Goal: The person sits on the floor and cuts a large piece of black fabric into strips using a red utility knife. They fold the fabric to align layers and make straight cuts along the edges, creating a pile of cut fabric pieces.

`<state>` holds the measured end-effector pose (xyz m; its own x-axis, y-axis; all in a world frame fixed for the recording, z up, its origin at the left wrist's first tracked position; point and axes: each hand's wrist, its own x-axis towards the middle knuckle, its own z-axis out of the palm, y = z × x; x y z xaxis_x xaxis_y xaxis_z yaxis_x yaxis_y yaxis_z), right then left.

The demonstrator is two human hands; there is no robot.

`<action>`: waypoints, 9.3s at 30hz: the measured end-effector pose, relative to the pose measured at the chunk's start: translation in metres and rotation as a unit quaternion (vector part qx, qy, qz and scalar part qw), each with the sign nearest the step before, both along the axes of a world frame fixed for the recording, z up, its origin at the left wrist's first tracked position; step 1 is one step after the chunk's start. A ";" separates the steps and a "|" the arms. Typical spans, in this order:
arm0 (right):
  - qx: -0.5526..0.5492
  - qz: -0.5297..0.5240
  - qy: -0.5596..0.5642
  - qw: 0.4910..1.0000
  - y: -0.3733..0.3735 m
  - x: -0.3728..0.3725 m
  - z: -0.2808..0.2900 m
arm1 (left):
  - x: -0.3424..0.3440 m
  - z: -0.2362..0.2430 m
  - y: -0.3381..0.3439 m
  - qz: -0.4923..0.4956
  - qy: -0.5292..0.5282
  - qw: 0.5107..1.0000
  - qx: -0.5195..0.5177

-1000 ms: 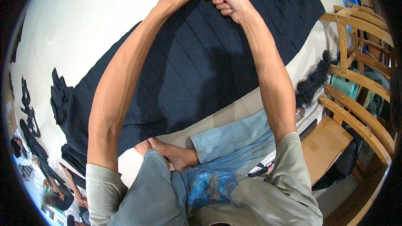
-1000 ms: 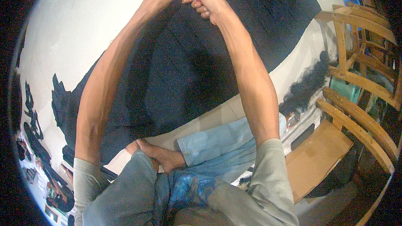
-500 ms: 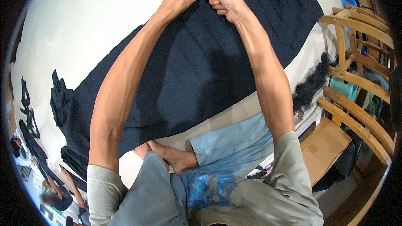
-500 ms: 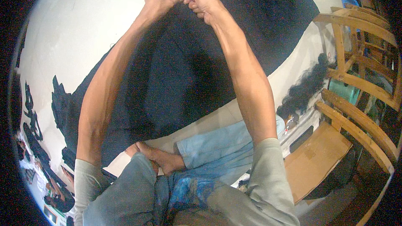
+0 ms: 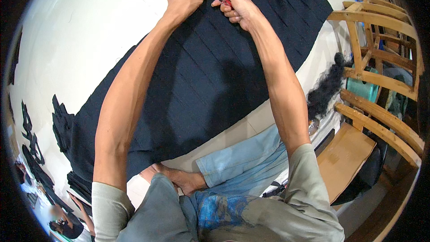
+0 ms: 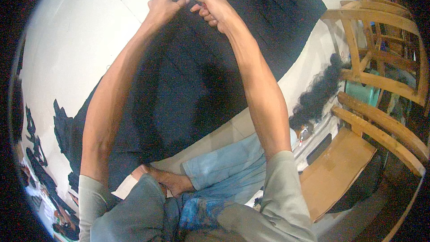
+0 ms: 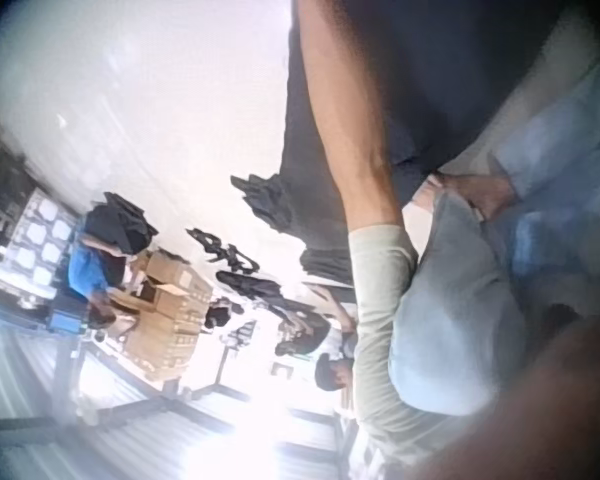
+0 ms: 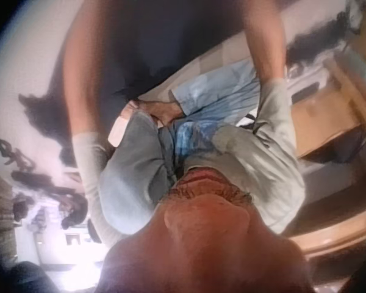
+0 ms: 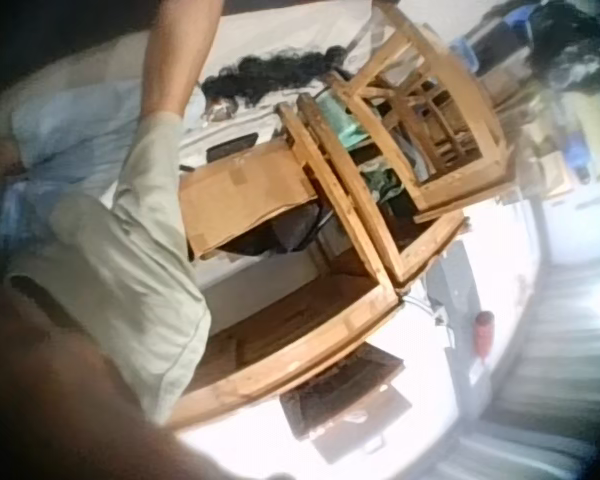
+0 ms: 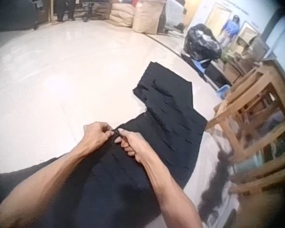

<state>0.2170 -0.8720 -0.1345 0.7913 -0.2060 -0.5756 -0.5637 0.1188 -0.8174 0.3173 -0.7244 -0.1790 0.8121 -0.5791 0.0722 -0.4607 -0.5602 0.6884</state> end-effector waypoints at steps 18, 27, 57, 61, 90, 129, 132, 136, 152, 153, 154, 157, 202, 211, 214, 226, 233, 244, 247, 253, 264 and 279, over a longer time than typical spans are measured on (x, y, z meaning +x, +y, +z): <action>-0.068 0.031 0.031 0.997 0.003 0.021 -0.003 | -0.003 -0.001 0.003 0.013 0.001 1.000 -0.014; -0.096 0.013 0.008 0.995 0.008 0.015 0.000 | -0.005 0.004 0.002 0.022 0.044 0.998 -0.023; 0.080 -0.114 -0.054 0.989 -0.024 -0.012 0.004 | -0.004 0.034 -0.021 -0.013 0.045 0.995 0.085; 0.054 -0.071 -0.022 0.996 -0.035 -0.006 0.002 | 0.002 0.031 -0.041 0.007 0.057 0.996 0.072; 0.003 -0.023 0.051 0.998 -0.032 0.026 0.003 | 0.002 0.008 -0.031 -0.002 0.066 0.997 -0.030; -0.021 -0.171 -0.106 0.979 -0.051 -0.016 -0.001 | -0.003 0.022 -0.027 0.031 0.137 0.988 -0.057; -0.045 -0.199 -0.093 0.975 -0.054 -0.020 -0.003 | -0.001 0.021 -0.022 0.007 0.150 0.987 -0.055; -0.028 -0.201 -0.084 0.976 -0.055 -0.016 -0.004 | 0.000 0.021 -0.023 0.001 0.166 0.985 -0.043; -0.105 -0.025 0.046 0.993 -0.058 0.030 0.009 | 0.013 0.010 -0.064 0.007 0.065 0.998 0.019; -0.103 -0.025 0.046 0.993 -0.058 0.030 0.010 | 0.013 0.009 -0.063 0.008 0.063 0.998 0.010; -0.103 -0.025 0.043 0.993 -0.057 0.029 0.010 | 0.013 0.009 -0.063 0.009 0.065 0.998 0.008; -0.095 -0.029 0.049 0.994 -0.057 0.029 0.011 | 0.013 0.007 -0.062 0.011 0.062 0.998 0.004; -0.078 -0.100 -0.086 0.988 -0.059 -0.018 0.018 | 0.015 0.002 -0.050 -0.015 0.077 0.995 -0.058; -0.161 -0.130 -0.069 0.976 -0.015 -0.151 0.020 | -0.007 0.022 -0.008 -0.024 -0.007 0.999 0.043; -0.151 -0.165 -0.084 0.971 0.011 -0.175 0.012 | -0.023 0.026 0.030 0.001 -0.040 0.998 0.048; -0.511 -0.355 0.017 0.782 0.040 -0.287 -0.034 | -0.268 0.075 0.308 0.152 -0.045 0.970 0.183; -0.572 -0.350 0.112 0.733 0.011 -0.291 -0.069 | -0.359 0.048 0.420 0.223 0.013 0.958 0.179; -0.562 -0.297 0.144 0.759 0.016 -0.242 -0.020 | -0.436 0.054 0.458 0.410 -0.055 0.905 0.100; -0.498 -0.309 0.206 0.784 -0.016 -0.233 -0.018 | -0.453 0.049 0.477 0.437 -0.021 0.891 0.120; -0.416 -0.320 0.187 0.830 -0.039 -0.222 -0.015 | -0.458 0.049 0.484 0.466 0.015 0.875 0.132; 0.065 -0.469 -0.096 0.876 -0.059 -0.185 -0.031 | -0.479 0.047 0.488 0.480 0.025 0.869 0.119; -0.161 -0.386 -0.005 0.908 -0.058 -0.247 0.010 | -0.510 0.054 0.507 0.456 0.083 0.877 0.125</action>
